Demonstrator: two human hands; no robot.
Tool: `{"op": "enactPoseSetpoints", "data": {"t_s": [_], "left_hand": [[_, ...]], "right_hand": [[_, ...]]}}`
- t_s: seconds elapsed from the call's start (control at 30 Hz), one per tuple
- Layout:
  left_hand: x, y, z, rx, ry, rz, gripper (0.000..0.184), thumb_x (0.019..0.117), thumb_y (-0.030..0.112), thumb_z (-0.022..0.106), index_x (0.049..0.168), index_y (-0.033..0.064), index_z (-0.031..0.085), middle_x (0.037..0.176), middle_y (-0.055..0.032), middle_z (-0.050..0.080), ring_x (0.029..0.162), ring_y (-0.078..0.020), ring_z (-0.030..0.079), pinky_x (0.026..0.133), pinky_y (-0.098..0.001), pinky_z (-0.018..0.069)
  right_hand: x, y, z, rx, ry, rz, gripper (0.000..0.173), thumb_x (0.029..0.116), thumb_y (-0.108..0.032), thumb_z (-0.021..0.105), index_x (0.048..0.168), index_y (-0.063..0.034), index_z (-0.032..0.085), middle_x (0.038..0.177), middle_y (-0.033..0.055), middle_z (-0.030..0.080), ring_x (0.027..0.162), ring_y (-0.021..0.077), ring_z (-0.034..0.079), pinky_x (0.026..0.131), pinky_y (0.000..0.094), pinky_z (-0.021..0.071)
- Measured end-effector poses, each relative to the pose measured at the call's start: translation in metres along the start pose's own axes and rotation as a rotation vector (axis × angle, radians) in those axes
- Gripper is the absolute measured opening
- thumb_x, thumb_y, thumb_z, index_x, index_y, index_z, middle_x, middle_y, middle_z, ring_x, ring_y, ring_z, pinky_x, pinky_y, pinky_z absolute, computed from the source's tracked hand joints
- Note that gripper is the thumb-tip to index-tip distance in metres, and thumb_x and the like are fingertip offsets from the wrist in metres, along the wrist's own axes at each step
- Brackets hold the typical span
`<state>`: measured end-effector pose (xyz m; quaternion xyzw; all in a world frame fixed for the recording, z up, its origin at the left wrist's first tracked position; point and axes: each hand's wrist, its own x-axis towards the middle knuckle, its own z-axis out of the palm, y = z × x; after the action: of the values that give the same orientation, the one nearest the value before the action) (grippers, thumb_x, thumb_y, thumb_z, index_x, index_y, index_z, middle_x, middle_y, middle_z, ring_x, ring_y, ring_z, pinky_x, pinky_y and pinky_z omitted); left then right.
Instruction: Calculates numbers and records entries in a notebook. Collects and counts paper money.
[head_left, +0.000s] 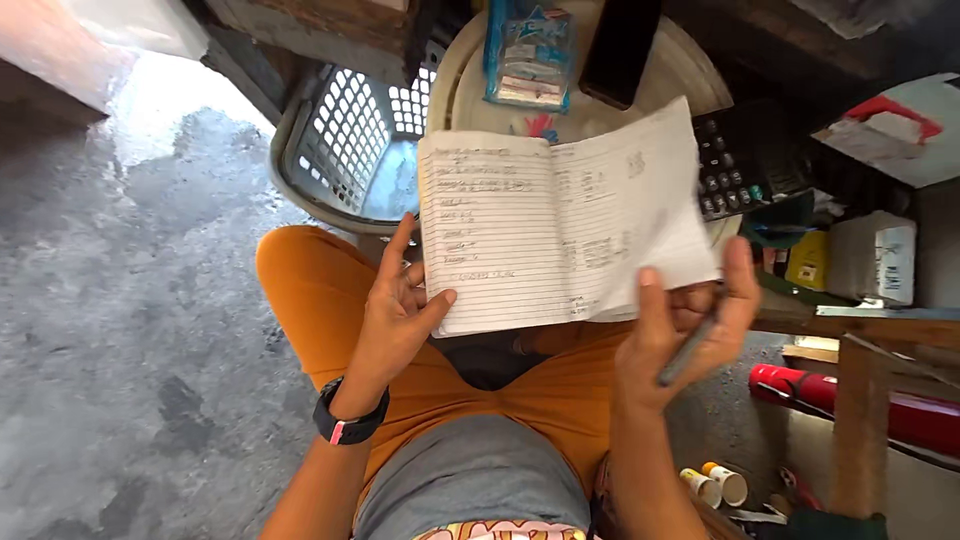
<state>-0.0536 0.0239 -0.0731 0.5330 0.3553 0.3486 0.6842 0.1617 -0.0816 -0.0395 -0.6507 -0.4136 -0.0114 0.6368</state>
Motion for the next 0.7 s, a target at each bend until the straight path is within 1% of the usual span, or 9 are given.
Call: {"op": "enactPoseSetpoints", "data": {"t_s": [0.03, 0.1, 0.17, 0.3, 0.4, 0.5, 0.53, 0.63, 0.7], "left_hand": [[0.000, -0.001, 0.000, 0.017, 0.006, -0.010, 0.095, 0.0870, -0.013, 0.062, 0.163, 0.0214, 0.016, 0.128, -0.0025, 0.068, 0.093, -0.0125, 0.074, 0.077, -0.0264, 0.0633], [0.000, -0.004, -0.002, 0.016, 0.022, -0.027, 0.093, 0.0857, -0.009, 0.063, 0.162, 0.0201, 0.019, 0.126, -0.0009, 0.069, 0.095, -0.0113, 0.073, 0.079, -0.0266, 0.0632], [0.001, -0.009, -0.007, 0.044, 0.044, -0.027, 0.084, 0.0876, -0.001, 0.060, 0.160, 0.0182, 0.023, 0.122, 0.0031, 0.070, 0.095, -0.0073, 0.072, 0.080, -0.0248, 0.0620], [0.012, -0.010, -0.015, 0.159, 0.092, -0.063, 0.058, 0.1049, 0.037, 0.045, 0.158, 0.0176, 0.030, 0.114, 0.0065, 0.068, 0.094, -0.0042, 0.070, 0.081, -0.0265, 0.0613], [0.021, -0.002, -0.005, 0.205, 0.131, -0.034, 0.048, 0.1058, 0.020, 0.047, 0.152, 0.0138, 0.035, 0.108, 0.0053, 0.069, 0.086, -0.0017, 0.071, 0.075, -0.0228, 0.0622], [0.025, 0.002, -0.003, 0.185, 0.131, -0.027, 0.045, 0.1104, 0.032, 0.034, 0.152, 0.0159, 0.038, 0.122, 0.0052, 0.065, 0.100, -0.0017, 0.067, 0.086, -0.0262, 0.0597], [0.025, 0.003, -0.002, 0.168, 0.130, -0.031, 0.045, 0.1100, 0.031, 0.036, 0.152, 0.0168, 0.038, 0.120, 0.0052, 0.066, 0.097, -0.0022, 0.069, 0.084, -0.0261, 0.0604], [0.023, 0.004, 0.005, 0.091, 0.129, -0.030, 0.062, 0.1009, 0.001, 0.056, 0.156, 0.0168, 0.030, 0.114, -0.0022, 0.070, 0.085, -0.0087, 0.073, 0.073, -0.0257, 0.0631], [0.022, 0.004, 0.010, 0.066, 0.126, -0.031, 0.070, 0.0986, -0.008, 0.055, 0.157, 0.0177, 0.027, 0.117, -0.0036, 0.069, 0.086, -0.0092, 0.073, 0.074, -0.0252, 0.0627]], "right_hand": [[-0.008, -0.009, 0.011, -0.059, -0.087, -0.082, 0.055, 0.0912, 0.000, 0.069, 0.141, 0.0059, 0.047, 0.109, -0.0029, 0.071, 0.095, 0.0005, 0.069, 0.086, 0.0220, 0.0598], [-0.028, -0.016, 0.037, -0.103, -0.276, -0.242, 0.033, 0.0913, -0.003, 0.070, 0.123, 0.0060, 0.065, 0.098, 0.0094, 0.074, 0.088, 0.0092, 0.071, 0.081, 0.0240, 0.0601], [-0.045, -0.014, 0.057, -0.151, -0.425, -0.327, 0.020, 0.0901, -0.003, 0.068, 0.108, -0.0016, 0.077, 0.085, 0.0095, 0.075, 0.077, 0.0159, 0.070, 0.071, 0.0271, 0.0580], [-0.055, -0.005, 0.063, -0.186, -0.516, -0.428, 0.018, 0.0912, -0.001, 0.066, 0.102, -0.0063, 0.080, 0.086, 0.0089, 0.078, 0.077, 0.0199, 0.073, 0.071, 0.0286, 0.0576], [-0.055, -0.003, 0.056, -0.158, -0.510, -0.462, 0.016, 0.0926, -0.002, 0.066, 0.101, -0.0053, 0.079, 0.092, 0.0098, 0.079, 0.083, 0.0197, 0.074, 0.076, 0.0278, 0.0578], [-0.052, 0.000, 0.055, -0.109, -0.463, -0.457, 0.013, 0.0950, -0.003, 0.066, 0.099, -0.0049, 0.078, 0.093, 0.0100, 0.078, 0.087, 0.0168, 0.074, 0.079, 0.0252, 0.0582], [-0.053, 0.000, 0.056, -0.112, -0.464, -0.458, 0.012, 0.0947, -0.003, 0.066, 0.098, -0.0051, 0.078, 0.093, 0.0097, 0.078, 0.088, 0.0163, 0.074, 0.080, 0.0249, 0.0583], [-0.059, 0.002, 0.060, -0.147, -0.510, -0.481, 0.013, 0.0928, -0.004, 0.068, 0.098, -0.0067, 0.079, 0.093, 0.0093, 0.079, 0.091, 0.0178, 0.075, 0.084, 0.0268, 0.0581], [-0.058, 0.003, 0.056, -0.130, -0.549, -0.479, 0.012, 0.0943, -0.015, 0.071, 0.099, -0.0076, 0.080, 0.094, 0.0080, 0.079, 0.091, 0.0169, 0.074, 0.086, 0.0277, 0.0578]]}}
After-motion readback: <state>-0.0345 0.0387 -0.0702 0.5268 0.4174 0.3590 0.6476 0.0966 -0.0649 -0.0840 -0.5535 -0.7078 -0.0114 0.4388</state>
